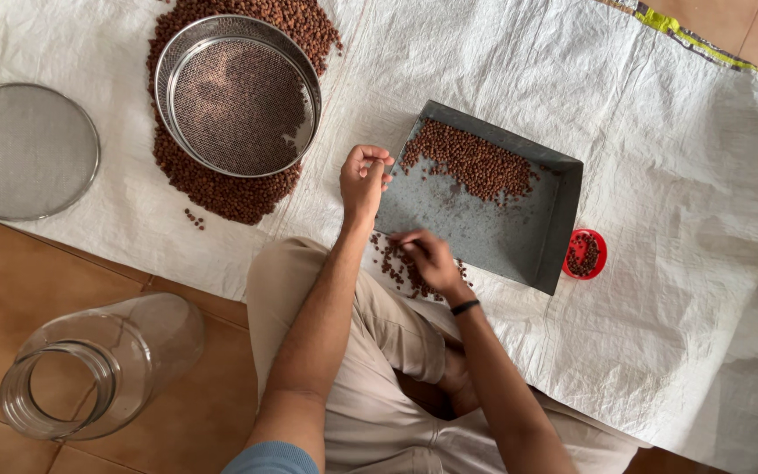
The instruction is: The person sits on the floor and sorts brown seeds from a metal tray by hand, picking out specific items and placing them into a small red container. A metal sieve and a glass jar are also present on the white cloth.
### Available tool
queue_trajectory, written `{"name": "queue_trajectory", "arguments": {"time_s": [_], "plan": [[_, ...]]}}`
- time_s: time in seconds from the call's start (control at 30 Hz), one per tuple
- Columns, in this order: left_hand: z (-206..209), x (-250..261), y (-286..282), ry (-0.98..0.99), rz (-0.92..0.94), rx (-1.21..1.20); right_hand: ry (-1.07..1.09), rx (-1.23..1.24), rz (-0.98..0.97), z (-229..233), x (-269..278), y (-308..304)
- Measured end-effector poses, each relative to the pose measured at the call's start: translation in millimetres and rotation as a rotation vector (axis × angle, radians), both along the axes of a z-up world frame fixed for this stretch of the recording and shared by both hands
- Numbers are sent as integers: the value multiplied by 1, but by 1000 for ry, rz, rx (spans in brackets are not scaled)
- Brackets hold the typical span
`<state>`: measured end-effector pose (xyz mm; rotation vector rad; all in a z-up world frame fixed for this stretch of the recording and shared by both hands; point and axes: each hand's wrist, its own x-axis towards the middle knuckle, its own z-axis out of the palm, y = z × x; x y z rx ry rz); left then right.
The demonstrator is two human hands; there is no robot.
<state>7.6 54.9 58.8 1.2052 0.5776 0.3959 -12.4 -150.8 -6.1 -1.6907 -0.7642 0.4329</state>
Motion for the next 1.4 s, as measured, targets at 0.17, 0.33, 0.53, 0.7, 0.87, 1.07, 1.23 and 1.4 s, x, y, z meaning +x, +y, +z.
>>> {"name": "queue_trajectory", "arguments": {"time_s": [0.17,0.33,0.53,0.7,0.87,1.07,1.23,1.4], "plan": [[-1,1,-1,11,-6,20,63,116,-252,-6,15,-35],[-2,3,-3,29,-6,12,-212,-109,-119,6,13,-9],[-10,3,0,8,15,18,1,-69,110,9,-7,7],[-21,3,-1,21,1,35,189,26,-51,3,12,5],[-29,9,-2,-9,-9,36,-376,-88,81,14,14,38],[-20,6,2,-88,-84,13,-143,-190,259,21,-17,0],[-22,5,-8,-172,-239,94,-136,-27,-88,29,-8,-71],[-20,-1,-29,-56,-353,771,-160,-23,-126,26,-18,-79]]}}
